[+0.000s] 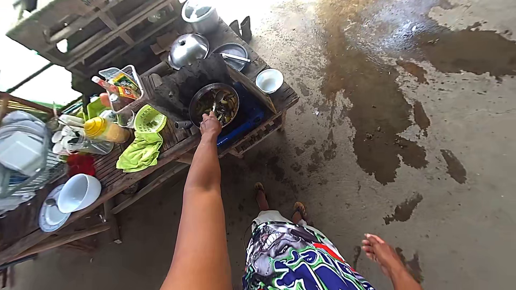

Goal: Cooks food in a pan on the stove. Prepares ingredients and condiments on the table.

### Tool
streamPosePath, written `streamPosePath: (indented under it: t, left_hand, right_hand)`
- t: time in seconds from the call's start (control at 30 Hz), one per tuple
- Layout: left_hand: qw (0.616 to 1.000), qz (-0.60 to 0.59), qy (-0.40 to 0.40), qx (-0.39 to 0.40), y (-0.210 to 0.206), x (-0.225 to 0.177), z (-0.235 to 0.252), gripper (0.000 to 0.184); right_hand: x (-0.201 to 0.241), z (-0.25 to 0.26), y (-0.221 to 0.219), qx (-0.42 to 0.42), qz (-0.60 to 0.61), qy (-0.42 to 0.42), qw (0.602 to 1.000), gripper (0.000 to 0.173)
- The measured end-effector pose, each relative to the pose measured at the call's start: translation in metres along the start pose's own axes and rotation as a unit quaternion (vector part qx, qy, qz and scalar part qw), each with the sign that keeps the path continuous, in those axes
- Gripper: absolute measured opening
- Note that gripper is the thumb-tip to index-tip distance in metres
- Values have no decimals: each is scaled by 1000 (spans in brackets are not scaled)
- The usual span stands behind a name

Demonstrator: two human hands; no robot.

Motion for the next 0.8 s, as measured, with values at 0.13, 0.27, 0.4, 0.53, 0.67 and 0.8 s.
streamPosePath:
  t: [0.13,0.27,0.4,0.53,0.67,0.8]
  left_hand:
    - [999,18,-36,34,-12,1,33,52]
    - [998,-11,-61,33,-4,14,46,52]
    - [997,-10,-77,17,1,33,48,53]
    - [996,-56,-69,-23,12,50,38,52]
    - [995,-73,-57,-30,0,69,16,50]
    - [994,-100,-28,-26,-19,89,-8,50]
  right_hand:
    - [-9,-35,-38,-9,-6,-43,999,41]
    - [-5,-63,-83,3,-19,-62,998,43]
    - [9,-68,-123,33,-32,-60,997,43]
    - [29,-43,-138,44,-35,-30,998,43]
    - [64,-11,-123,49,-48,4,998,42]
    - [92,21,-101,55,-60,37,996,41]
Point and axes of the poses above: each hand's wrist, its own z-axis towards the middle knuckle, its own y-axis out of the back of the hand, x = y × z, the point moved 8 cm from there along z, towards the middle knuckle, and after that the axes turned 15 degrees about y, right-handed, at the moved point
